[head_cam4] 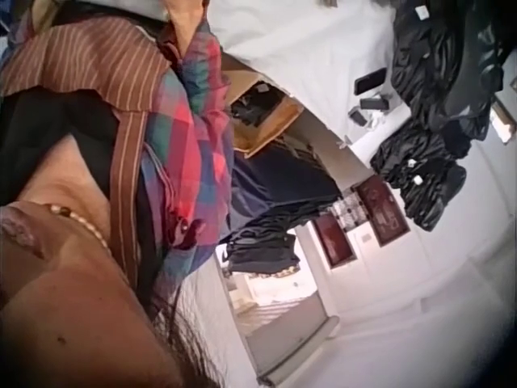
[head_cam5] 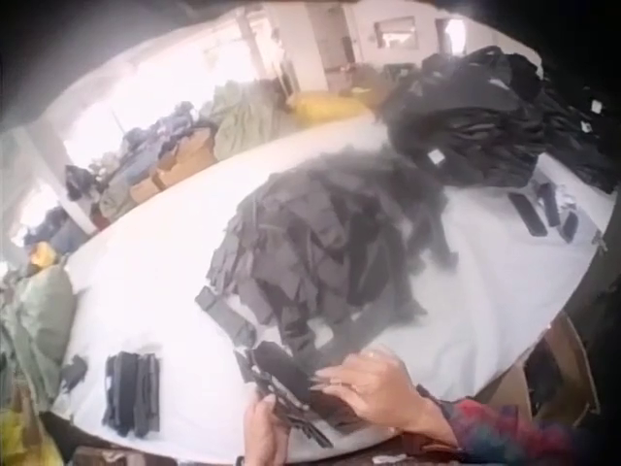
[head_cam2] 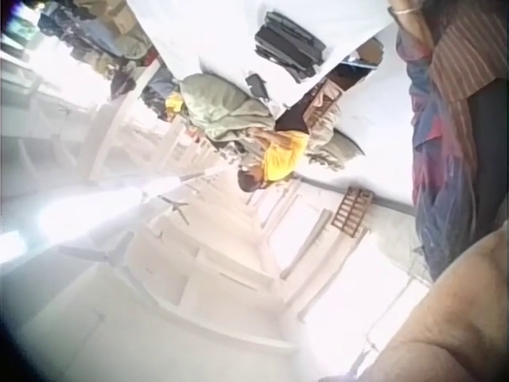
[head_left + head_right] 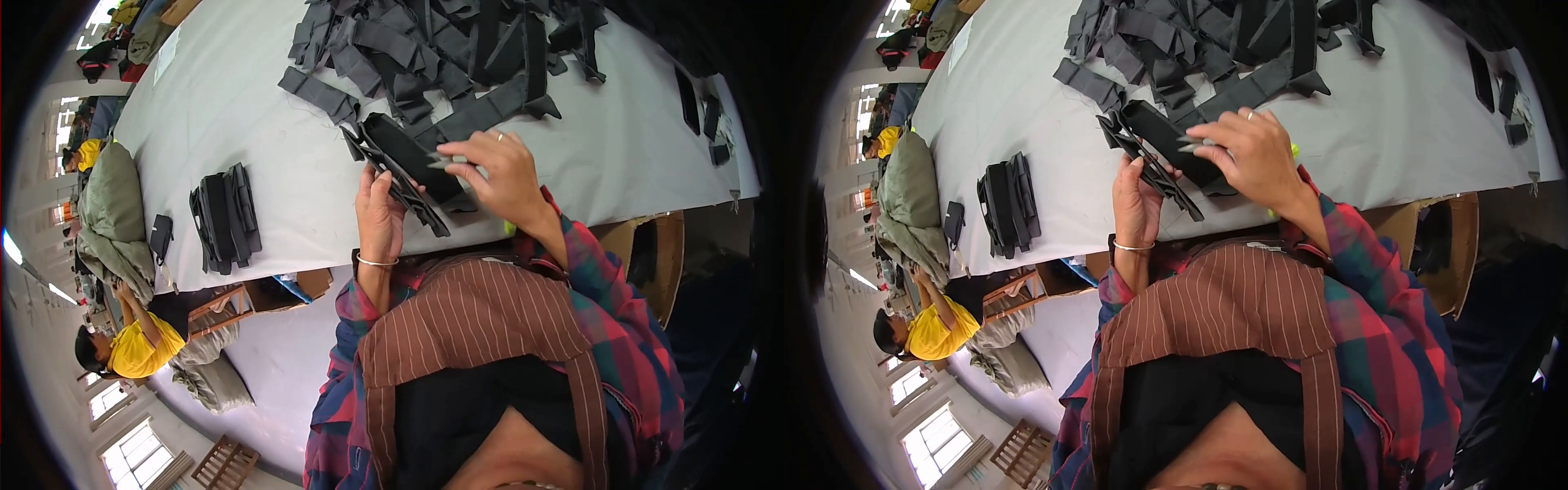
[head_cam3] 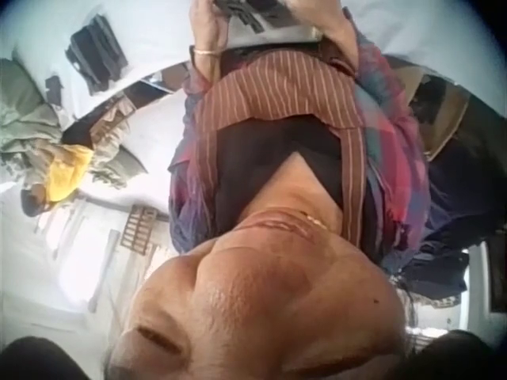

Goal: Trim loose threads and excess material from black fabric pieces using thread snips.

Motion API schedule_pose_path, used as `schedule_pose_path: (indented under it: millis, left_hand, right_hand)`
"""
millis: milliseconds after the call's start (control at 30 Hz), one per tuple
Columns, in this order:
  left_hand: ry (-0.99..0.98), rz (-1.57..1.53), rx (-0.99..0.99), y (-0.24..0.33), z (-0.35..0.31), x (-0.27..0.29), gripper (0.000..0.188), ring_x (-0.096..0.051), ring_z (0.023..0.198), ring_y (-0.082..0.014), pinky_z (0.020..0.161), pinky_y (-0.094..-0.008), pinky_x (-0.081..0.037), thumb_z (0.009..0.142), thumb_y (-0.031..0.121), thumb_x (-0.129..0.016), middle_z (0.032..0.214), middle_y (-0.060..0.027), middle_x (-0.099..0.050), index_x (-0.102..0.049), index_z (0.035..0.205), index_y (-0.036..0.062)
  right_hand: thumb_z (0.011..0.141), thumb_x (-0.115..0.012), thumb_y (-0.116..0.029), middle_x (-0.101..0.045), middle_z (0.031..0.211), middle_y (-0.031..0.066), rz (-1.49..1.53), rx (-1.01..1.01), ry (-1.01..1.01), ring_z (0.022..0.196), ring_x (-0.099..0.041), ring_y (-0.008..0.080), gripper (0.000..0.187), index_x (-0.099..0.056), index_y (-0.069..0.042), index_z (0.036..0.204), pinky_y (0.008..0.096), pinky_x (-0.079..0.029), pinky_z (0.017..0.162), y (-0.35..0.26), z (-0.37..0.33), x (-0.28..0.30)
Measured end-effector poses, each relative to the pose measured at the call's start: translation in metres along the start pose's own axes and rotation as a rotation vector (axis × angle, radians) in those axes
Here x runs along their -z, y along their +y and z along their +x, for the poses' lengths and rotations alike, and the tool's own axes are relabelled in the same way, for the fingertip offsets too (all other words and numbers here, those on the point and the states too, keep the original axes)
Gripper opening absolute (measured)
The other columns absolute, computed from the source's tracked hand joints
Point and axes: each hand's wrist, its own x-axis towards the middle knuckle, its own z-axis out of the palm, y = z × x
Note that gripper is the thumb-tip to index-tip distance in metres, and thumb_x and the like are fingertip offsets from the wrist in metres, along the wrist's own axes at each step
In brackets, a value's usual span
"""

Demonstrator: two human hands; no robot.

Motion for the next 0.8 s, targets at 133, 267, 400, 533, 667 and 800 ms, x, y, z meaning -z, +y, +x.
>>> schedule_pose_path:
  millis: [133, 267, 400, 533, 667, 800]
  left_hand:
    - [0.052, 0.057, -0.037, 0.005, 0.0, -0.002, 0.04, -0.062, 0.085, -0.0196, 0.077, -0.0388, -0.054, 0.094, 0.019, -0.049, 0.098, -0.0066, -0.056, -0.039, 0.128, 0.0008]
    - [0.125, 0.143, -0.098, 0.007, 0.0, 0.0, 0.038, -0.062, 0.082, -0.0187, 0.075, -0.036, -0.055, 0.094, 0.015, -0.048, 0.095, -0.0071, -0.057, -0.04, 0.128, -0.0011]
    - [0.195, 0.204, -0.133, 0.009, 0.0, 0.01, 0.038, -0.061, 0.081, -0.0169, 0.072, -0.0338, -0.054, 0.093, 0.011, -0.049, 0.095, -0.0072, -0.057, -0.041, 0.128, -0.0016]
    - [0.226, 0.274, -0.162, 0.011, 0.0, 0.022, 0.043, -0.059, 0.079, -0.0143, 0.069, -0.0302, -0.052, 0.092, 0.011, -0.051, 0.094, -0.0063, -0.057, -0.04, 0.132, -0.0025]
    - [0.238, 0.359, -0.209, 0.012, 0.002, 0.023, 0.051, -0.057, 0.078, -0.0119, 0.066, -0.0264, -0.049, 0.091, 0.01, -0.052, 0.092, -0.0051, -0.055, -0.036, 0.137, -0.0041]
    - [0.225, 0.363, -0.197, 0.013, 0.001, 0.023, 0.052, -0.056, 0.078, -0.0116, 0.065, -0.0258, -0.049, 0.09, 0.009, -0.052, 0.091, -0.0052, -0.055, -0.035, 0.137, -0.0049]
  right_hand:
    - [0.075, -0.071, -0.022, -0.056, 0.073, -0.002, -0.142, 0.097, 0.081, 0.071, -0.053, 0.0192, 0.02, -0.069, -0.018, 0.095, 0.0326, -0.035, 0.065, 0.006, 0.02, -0.015]
    - [0.076, -0.07, -0.02, -0.055, 0.074, -0.0014, -0.154, 0.183, 0.158, 0.069, -0.051, 0.0193, 0.022, -0.069, -0.017, 0.097, 0.032, -0.034, 0.064, 0.005, 0.04, -0.031]
    - [0.075, -0.07, -0.021, -0.056, 0.075, -0.0015, -0.142, 0.236, 0.104, 0.071, -0.052, 0.0192, 0.022, -0.069, -0.017, 0.097, 0.0326, -0.034, 0.065, -0.002, 0.051, -0.037]
    - [0.076, -0.07, -0.021, -0.058, 0.075, -0.0009, -0.117, 0.196, 0.009, 0.072, -0.053, 0.0192, 0.02, -0.069, -0.016, 0.095, 0.033, -0.034, 0.066, -0.001, 0.045, -0.03]
    - [0.077, -0.069, -0.022, -0.06, 0.074, 0.0004, -0.032, 0.096, -0.056, 0.073, -0.055, 0.0202, 0.017, -0.069, -0.014, 0.092, 0.0335, -0.035, 0.068, 0.001, 0.028, -0.027]
    - [0.077, -0.07, -0.022, -0.061, 0.076, 0.0011, -0.015, 0.04, -0.096, 0.073, -0.055, 0.0211, 0.018, -0.069, -0.013, 0.093, 0.0334, -0.035, 0.068, -0.001, 0.021, -0.029]
